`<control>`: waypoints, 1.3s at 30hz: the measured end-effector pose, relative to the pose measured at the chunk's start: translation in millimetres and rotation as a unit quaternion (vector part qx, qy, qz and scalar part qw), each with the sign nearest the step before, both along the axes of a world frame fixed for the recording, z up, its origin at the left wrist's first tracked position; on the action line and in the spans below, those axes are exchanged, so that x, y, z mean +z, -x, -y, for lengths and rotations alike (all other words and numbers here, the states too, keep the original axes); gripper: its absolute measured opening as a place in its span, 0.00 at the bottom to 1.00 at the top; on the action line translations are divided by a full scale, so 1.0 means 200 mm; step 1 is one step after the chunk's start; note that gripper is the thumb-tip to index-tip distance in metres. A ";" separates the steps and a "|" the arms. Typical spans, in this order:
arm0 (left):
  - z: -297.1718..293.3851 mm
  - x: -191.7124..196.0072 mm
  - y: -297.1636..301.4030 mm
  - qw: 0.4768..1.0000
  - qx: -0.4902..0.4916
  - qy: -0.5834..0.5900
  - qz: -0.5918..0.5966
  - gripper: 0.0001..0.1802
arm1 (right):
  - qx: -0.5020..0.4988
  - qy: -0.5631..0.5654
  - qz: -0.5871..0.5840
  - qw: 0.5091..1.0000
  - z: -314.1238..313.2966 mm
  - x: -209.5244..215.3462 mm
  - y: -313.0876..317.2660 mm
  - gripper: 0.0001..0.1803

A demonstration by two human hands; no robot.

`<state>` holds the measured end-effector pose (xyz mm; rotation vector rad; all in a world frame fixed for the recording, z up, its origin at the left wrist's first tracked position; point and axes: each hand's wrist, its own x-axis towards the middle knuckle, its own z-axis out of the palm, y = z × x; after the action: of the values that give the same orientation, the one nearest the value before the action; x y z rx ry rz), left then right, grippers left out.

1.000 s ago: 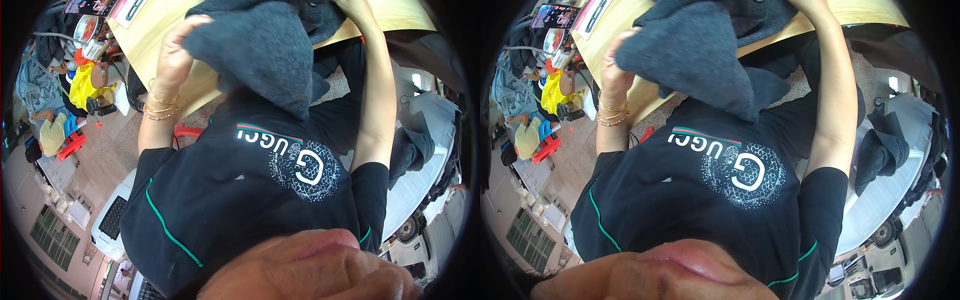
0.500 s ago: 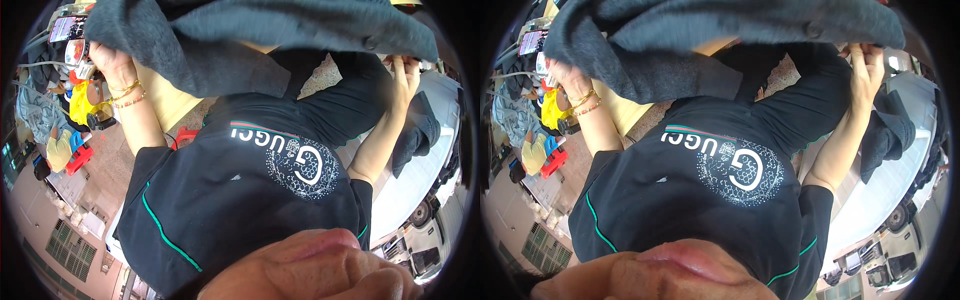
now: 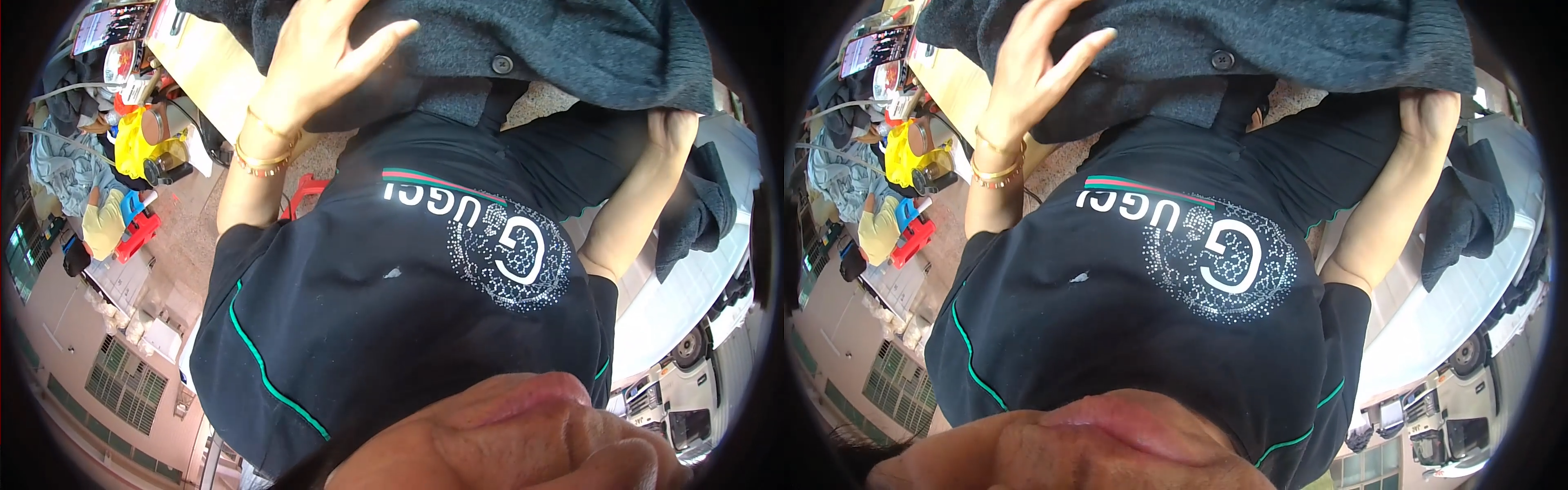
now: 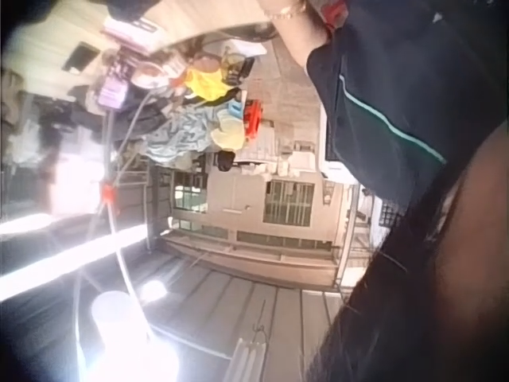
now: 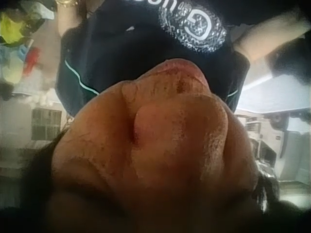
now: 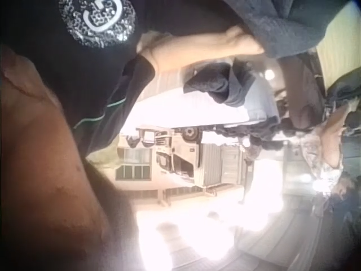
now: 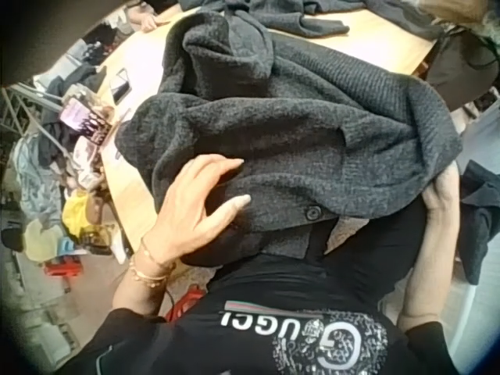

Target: Trimming loose threads from a black garment using small thread trimmers for quality control.

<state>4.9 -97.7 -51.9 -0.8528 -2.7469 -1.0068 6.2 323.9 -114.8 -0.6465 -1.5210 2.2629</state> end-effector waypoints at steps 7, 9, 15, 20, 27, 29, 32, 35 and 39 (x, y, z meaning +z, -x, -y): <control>0.11 -0.12 0.08 0.985 0.021 -0.062 0.161 0.12 | 0.187 0.338 -0.027 0.922 -0.08 0.00 -0.01 0.15; 0.12 -0.16 0.11 0.953 0.050 -0.135 0.268 0.11 | 0.209 0.355 -0.038 0.911 -0.09 -0.01 0.00 0.16; 0.14 -0.18 0.17 0.906 0.056 -0.268 0.323 0.13 | 0.141 0.350 -0.002 0.926 -0.04 -0.02 0.00 0.13; 0.14 -0.20 0.22 0.873 0.032 -0.304 0.381 0.15 | 0.130 0.299 0.011 0.945 -0.11 -0.08 0.03 0.11; 0.16 -0.23 0.24 0.869 0.052 -0.278 0.406 0.15 | 0.132 0.353 0.012 0.926 -0.08 -0.04 0.06 0.10; 0.16 -0.24 0.25 0.825 0.009 -0.358 0.438 0.15 | 0.216 0.387 0.010 0.897 -0.16 -0.09 0.06 0.15; 0.14 -0.20 0.23 0.838 0.043 -0.340 0.424 0.14 | 0.308 0.438 -0.074 0.841 0.00 -0.07 0.05 0.20; 0.19 -0.24 0.25 0.723 -0.056 -0.488 0.485 0.14 | 0.308 0.417 -0.066 0.852 0.00 -0.05 0.05 0.22; 0.16 -0.20 0.21 0.866 0.041 -0.291 0.403 0.15 | -0.006 0.163 0.054 0.985 0.22 0.05 0.09 0.22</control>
<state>-38.1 -129.0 -91.8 -0.2168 -2.6420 -2.4371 -11.6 279.3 -104.3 -0.8792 -1.1926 2.5289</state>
